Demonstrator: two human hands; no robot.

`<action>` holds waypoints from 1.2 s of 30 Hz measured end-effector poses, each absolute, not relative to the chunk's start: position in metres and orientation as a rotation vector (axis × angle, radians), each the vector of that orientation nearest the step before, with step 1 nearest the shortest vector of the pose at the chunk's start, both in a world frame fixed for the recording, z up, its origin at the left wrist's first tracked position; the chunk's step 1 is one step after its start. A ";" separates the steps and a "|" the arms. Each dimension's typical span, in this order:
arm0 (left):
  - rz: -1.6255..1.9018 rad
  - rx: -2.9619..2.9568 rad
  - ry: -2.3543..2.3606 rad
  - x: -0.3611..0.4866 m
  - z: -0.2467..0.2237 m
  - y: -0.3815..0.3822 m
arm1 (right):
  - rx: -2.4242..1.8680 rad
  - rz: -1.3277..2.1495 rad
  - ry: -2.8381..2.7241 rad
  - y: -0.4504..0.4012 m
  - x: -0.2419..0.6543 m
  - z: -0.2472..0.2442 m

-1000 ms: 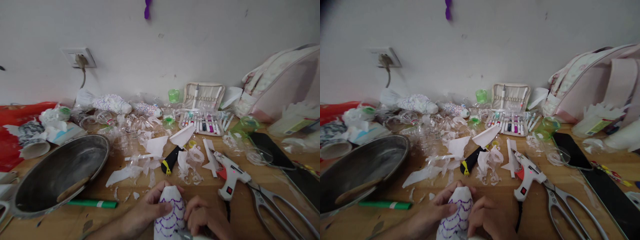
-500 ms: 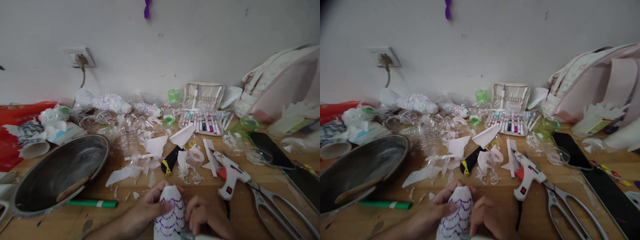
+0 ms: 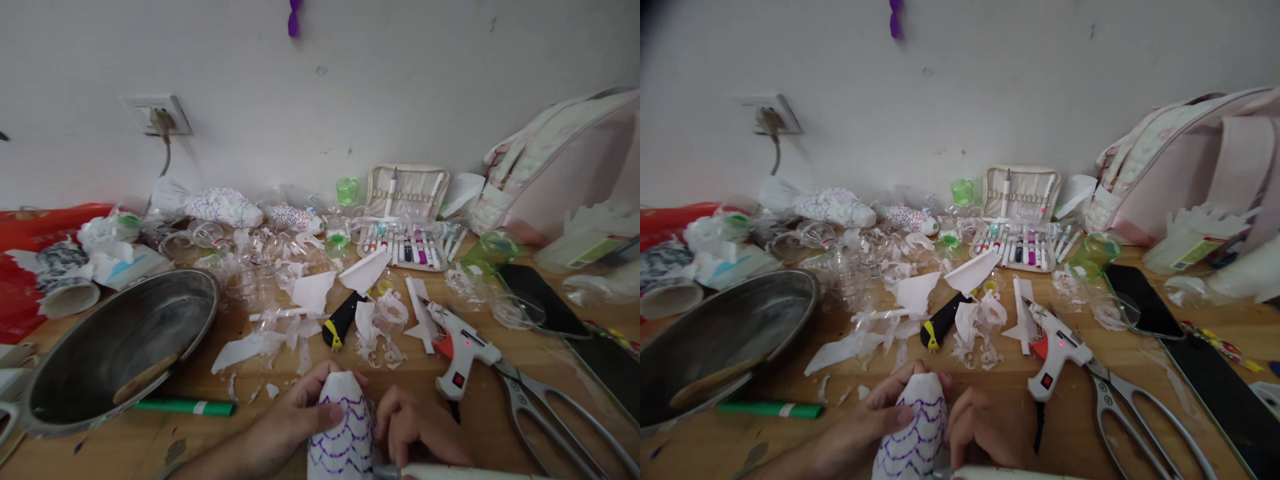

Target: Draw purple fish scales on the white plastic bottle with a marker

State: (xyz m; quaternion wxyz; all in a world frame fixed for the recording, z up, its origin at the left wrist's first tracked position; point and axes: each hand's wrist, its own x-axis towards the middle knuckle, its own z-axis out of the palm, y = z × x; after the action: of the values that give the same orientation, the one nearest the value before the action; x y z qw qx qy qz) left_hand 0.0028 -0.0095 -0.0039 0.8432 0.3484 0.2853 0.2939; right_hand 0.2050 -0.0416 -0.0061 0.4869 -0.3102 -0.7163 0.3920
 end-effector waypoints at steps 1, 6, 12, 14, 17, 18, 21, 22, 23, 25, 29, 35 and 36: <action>0.622 0.730 0.602 0.003 -0.004 -0.010 | -0.766 0.960 -1.725 -0.042 0.206 -0.001; 0.616 0.734 0.601 0.003 -0.004 -0.011 | -0.784 0.979 -1.734 -0.031 0.207 0.021; 0.626 0.727 0.607 0.003 -0.003 -0.009 | -0.801 0.991 -1.737 -0.027 0.195 0.021; 0.613 0.736 0.608 0.003 -0.004 -0.009 | -0.813 1.012 -1.727 -0.031 0.191 0.017; 0.600 0.735 0.609 0.002 -0.004 -0.010 | -0.855 1.014 -1.671 -0.038 0.192 0.010; 0.602 0.735 0.605 0.003 -0.004 -0.010 | -0.853 1.001 -1.664 -0.039 0.194 0.009; 0.636 0.735 0.579 0.003 -0.004 -0.009 | -0.850 0.929 -1.671 -0.039 0.202 0.005; 0.645 0.730 0.568 0.004 -0.004 -0.009 | -0.850 0.913 -1.675 -0.038 0.204 0.004; 0.652 0.717 0.555 0.004 -0.004 -0.010 | -0.860 0.903 -1.666 -0.037 0.205 0.004; 0.661 0.677 0.526 0.005 -0.004 -0.010 | -0.867 0.905 -1.628 -0.035 0.205 0.004; 0.697 0.598 0.507 0.006 -0.003 -0.011 | -0.839 0.987 -1.551 -0.039 0.203 0.007; 0.718 0.488 0.465 0.007 0.002 -0.012 | -0.787 1.146 -1.562 -0.046 0.208 0.004; 0.716 0.473 0.463 0.007 0.003 -0.012 | -0.731 1.096 -1.576 -0.045 0.209 0.001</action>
State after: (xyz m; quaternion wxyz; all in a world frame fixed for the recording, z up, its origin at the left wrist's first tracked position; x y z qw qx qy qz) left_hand 0.0073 -0.0116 0.0031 0.8835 0.2273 0.2222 0.3439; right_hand 0.2090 -0.0447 0.0008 0.5175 -0.3045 -0.6565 0.4566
